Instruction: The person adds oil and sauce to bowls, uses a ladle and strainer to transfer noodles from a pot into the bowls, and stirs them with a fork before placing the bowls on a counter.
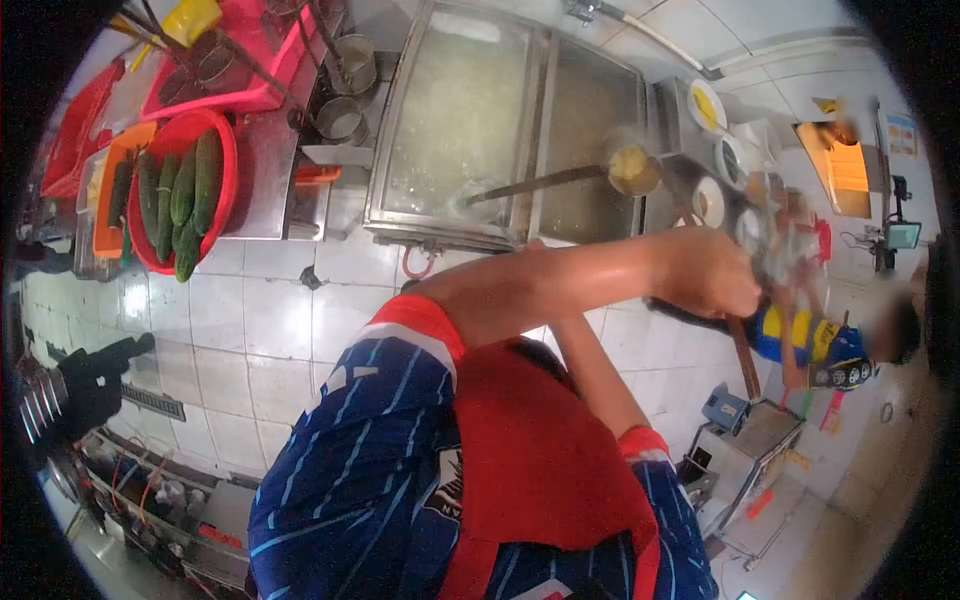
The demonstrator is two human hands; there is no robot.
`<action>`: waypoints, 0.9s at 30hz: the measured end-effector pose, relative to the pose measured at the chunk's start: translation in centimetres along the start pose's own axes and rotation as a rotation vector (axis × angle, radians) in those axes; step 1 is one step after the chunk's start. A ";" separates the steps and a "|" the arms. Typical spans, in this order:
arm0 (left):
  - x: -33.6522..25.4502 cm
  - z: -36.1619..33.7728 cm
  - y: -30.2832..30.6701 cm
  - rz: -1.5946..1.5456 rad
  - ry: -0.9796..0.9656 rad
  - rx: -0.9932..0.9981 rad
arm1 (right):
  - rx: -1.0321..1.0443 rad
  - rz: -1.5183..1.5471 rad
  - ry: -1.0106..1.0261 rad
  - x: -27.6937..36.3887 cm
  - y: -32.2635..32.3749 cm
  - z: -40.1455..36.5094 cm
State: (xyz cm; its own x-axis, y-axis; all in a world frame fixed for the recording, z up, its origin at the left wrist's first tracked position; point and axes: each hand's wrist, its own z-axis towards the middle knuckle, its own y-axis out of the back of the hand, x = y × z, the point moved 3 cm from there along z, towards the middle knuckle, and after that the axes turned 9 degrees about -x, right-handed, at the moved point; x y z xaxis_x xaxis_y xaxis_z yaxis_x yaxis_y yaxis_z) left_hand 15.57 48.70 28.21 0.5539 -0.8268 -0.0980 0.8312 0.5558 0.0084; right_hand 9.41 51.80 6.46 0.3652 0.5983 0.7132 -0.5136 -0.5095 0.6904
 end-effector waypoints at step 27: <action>0.3 -3.3 -13.9 0.227 0.015 0.361 | 0.350 1.426 -0.628 -8.1 23.2 4.8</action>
State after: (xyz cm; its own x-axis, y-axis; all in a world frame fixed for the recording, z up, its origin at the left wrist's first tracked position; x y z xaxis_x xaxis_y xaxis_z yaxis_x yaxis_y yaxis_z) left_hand 4.01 41.05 24.77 0.7260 -0.6843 -0.0678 0.6531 0.6553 0.3795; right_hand -1.71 32.12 17.26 0.0567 -0.7634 0.6434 -0.5362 -0.5669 -0.6254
